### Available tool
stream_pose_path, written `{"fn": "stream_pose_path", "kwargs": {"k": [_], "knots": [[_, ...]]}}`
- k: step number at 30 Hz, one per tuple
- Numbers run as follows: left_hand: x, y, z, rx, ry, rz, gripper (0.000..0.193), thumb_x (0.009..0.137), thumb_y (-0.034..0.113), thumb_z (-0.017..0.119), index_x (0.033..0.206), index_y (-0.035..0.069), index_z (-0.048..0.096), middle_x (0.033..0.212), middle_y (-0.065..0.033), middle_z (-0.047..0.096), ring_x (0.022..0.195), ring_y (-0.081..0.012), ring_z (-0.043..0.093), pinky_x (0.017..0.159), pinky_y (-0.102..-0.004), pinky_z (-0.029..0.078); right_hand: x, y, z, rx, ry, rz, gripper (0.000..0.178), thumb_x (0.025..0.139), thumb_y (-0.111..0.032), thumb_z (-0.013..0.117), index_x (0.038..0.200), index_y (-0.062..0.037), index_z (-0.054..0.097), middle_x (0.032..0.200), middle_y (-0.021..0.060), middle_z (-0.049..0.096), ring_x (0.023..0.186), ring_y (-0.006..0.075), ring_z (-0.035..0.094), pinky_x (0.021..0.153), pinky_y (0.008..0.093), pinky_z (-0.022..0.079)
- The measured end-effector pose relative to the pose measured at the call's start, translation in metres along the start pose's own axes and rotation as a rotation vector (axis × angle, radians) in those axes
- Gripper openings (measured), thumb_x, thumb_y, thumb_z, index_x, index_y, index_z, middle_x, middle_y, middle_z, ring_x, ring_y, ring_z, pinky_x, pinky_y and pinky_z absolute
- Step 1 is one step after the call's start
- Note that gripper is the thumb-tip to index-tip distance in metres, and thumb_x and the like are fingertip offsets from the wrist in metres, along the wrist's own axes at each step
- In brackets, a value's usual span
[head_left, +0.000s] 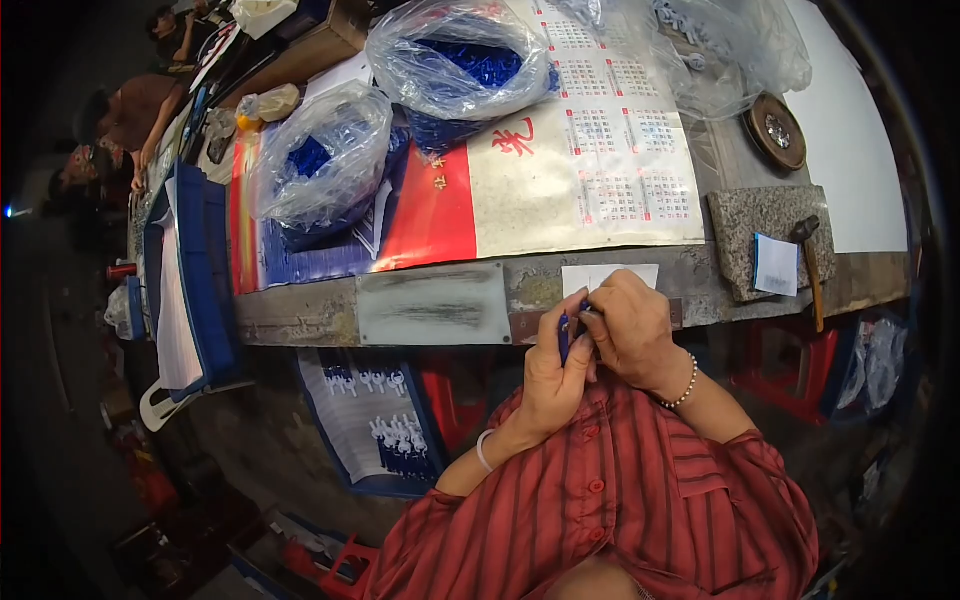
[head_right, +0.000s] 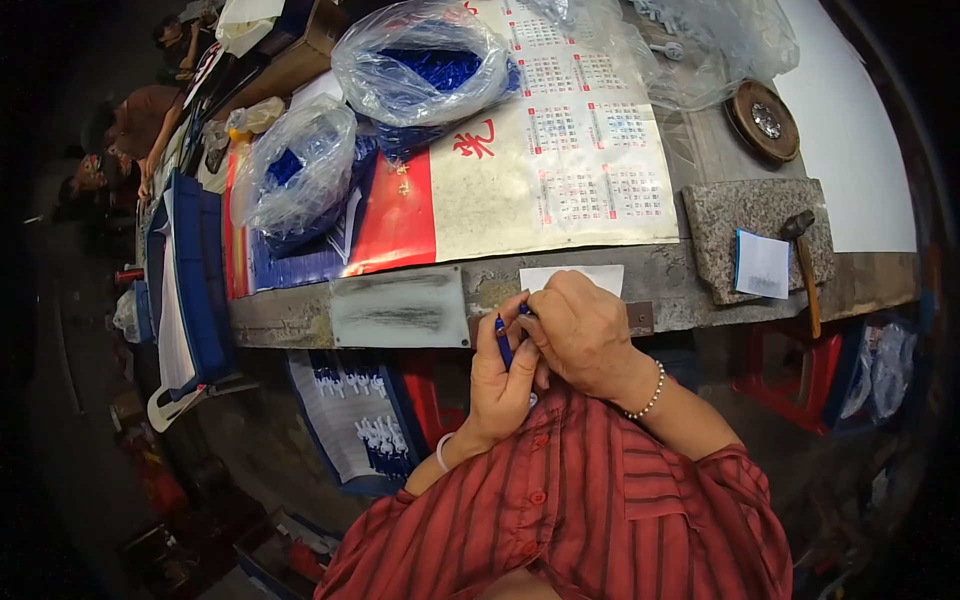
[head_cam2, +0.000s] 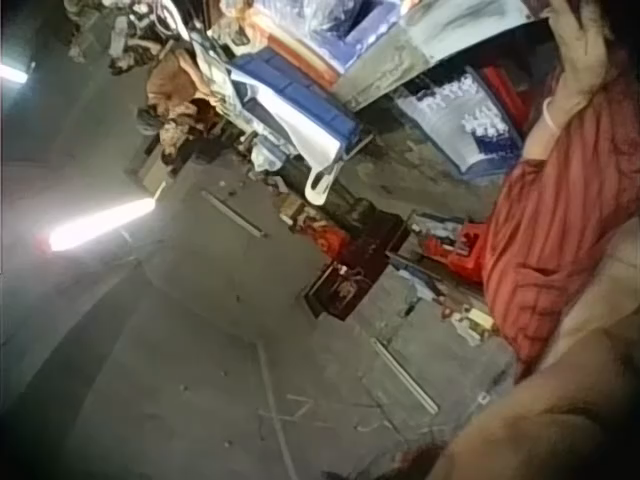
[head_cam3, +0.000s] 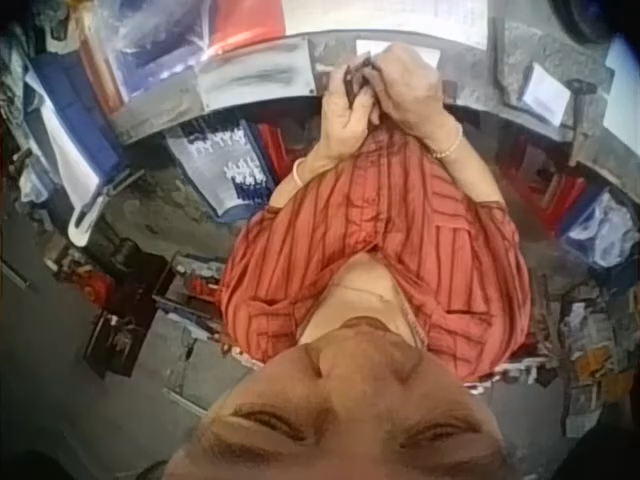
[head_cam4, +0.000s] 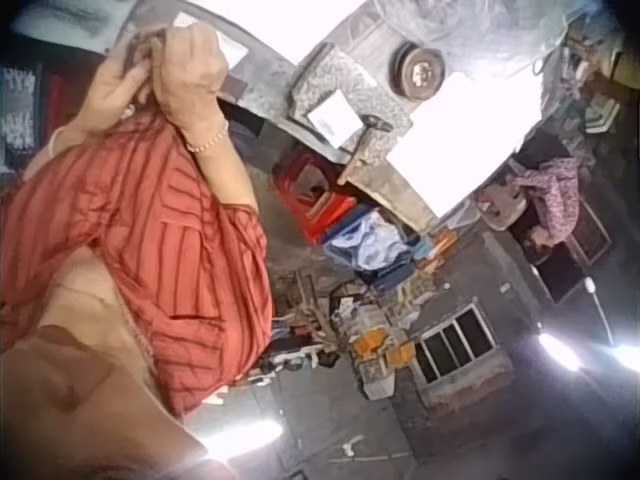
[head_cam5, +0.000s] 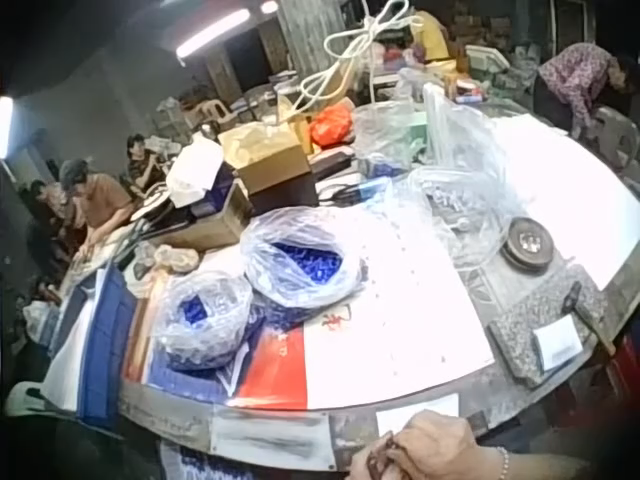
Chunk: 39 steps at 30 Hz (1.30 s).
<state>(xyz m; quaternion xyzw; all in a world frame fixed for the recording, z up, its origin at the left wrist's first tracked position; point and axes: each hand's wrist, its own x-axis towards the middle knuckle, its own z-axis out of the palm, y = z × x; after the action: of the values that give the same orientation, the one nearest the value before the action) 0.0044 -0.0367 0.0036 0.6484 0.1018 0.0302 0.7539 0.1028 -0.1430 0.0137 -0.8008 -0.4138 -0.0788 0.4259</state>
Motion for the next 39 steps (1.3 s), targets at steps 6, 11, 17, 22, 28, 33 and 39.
{"fn": "stream_pose_path", "kwargs": {"k": [6,11,17,22,28,33,39], "knots": [[0.001,-0.016,0.004,0.125,0.001,-0.026,0.039,0.096,0.004,0.041,0.133,0.001,0.031,0.088,-0.005,0.052,0.057,-0.0066,0.045,0.052,-0.0192,0.039,-0.011,0.0,0.001,0.123,-0.15,0.355,0.02,0.086,-0.019,0.057,0.077,-0.0017,0.052,0.069,0.0149,0.051,0.062,0.034,0.055,0.052,0.0406,0.042],[0.005,-0.015,0.007,0.363,0.086,0.073,0.038,0.092,0.003,0.045,0.127,-0.001,0.033,0.083,-0.0118,0.057,0.061,-0.0167,0.056,0.056,-0.0291,0.046,-0.013,0.0,-0.012,0.173,-0.219,0.381,0.025,0.086,-0.023,0.058,0.073,-0.0021,0.054,0.069,0.0147,0.053,0.06,0.0346,0.054,0.052,0.0411,0.042],[0.003,-0.015,0.006,0.511,0.052,0.16,0.041,0.089,0.005,0.047,0.126,0.0,0.032,0.09,-0.029,0.059,0.082,-0.0452,0.06,0.065,-0.0445,0.048,-0.017,-0.013,-0.001,0.139,0.002,0.207,0.018,0.08,-0.016,0.065,0.08,-0.0008,0.056,0.067,0.0117,0.05,0.057,0.0286,0.053,0.049,0.0368,0.041],[0.003,-0.013,0.013,0.576,0.061,0.051,0.033,0.089,0.005,0.047,0.119,0.0,0.035,0.076,-0.0314,0.057,0.073,-0.0491,0.057,0.057,-0.0506,0.044,-0.021,-0.014,0.009,0.025,0.062,0.196,0.013,0.083,-0.011,0.06,0.079,-0.0002,0.053,0.066,0.0132,0.049,0.056,0.0313,0.05,0.05,0.0381,0.039],[0.012,-0.002,0.004,0.531,-0.14,-0.037,0.025,0.084,0.006,0.053,0.106,-0.002,0.043,0.076,-0.03,0.057,0.073,-0.0483,0.055,0.059,-0.0516,0.042,-0.005,-0.007,-0.026,-0.105,0.015,0.272,0.013,0.081,-0.014,0.06,0.088,-0.0028,0.056,0.08,0.0109,0.055,0.068,0.0274,0.055,0.056,0.0378,0.044],[0.032,0.026,-0.02,0.618,-0.289,-0.013,0.018,0.081,0.007,0.057,0.095,-0.002,0.05,0.078,-0.0252,0.057,0.078,-0.0452,0.056,0.061,-0.0428,0.045,-0.012,-0.022,-0.047,-0.194,-0.207,-0.103,0.032,0.068,-0.01,0.061,0.099,-0.0012,0.06,0.094,0.0096,0.06,0.07,0.0224,0.055,0.059,0.0341,0.046],[0.054,0.06,-0.033,0.701,-0.513,0.149,0.029,0.079,0.009,0.062,0.105,-0.001,0.054,0.096,-0.0211,0.059,0.087,-0.0366,0.058,0.073,-0.0371,0.048,-0.005,-0.011,-0.062,-0.206,-0.441,-0.103,0.021,0.067,-0.008,0.058,0.087,-0.002,0.057,0.084,0.0098,0.057,0.07,0.0238,0.055,0.06,0.034,0.046]]}}
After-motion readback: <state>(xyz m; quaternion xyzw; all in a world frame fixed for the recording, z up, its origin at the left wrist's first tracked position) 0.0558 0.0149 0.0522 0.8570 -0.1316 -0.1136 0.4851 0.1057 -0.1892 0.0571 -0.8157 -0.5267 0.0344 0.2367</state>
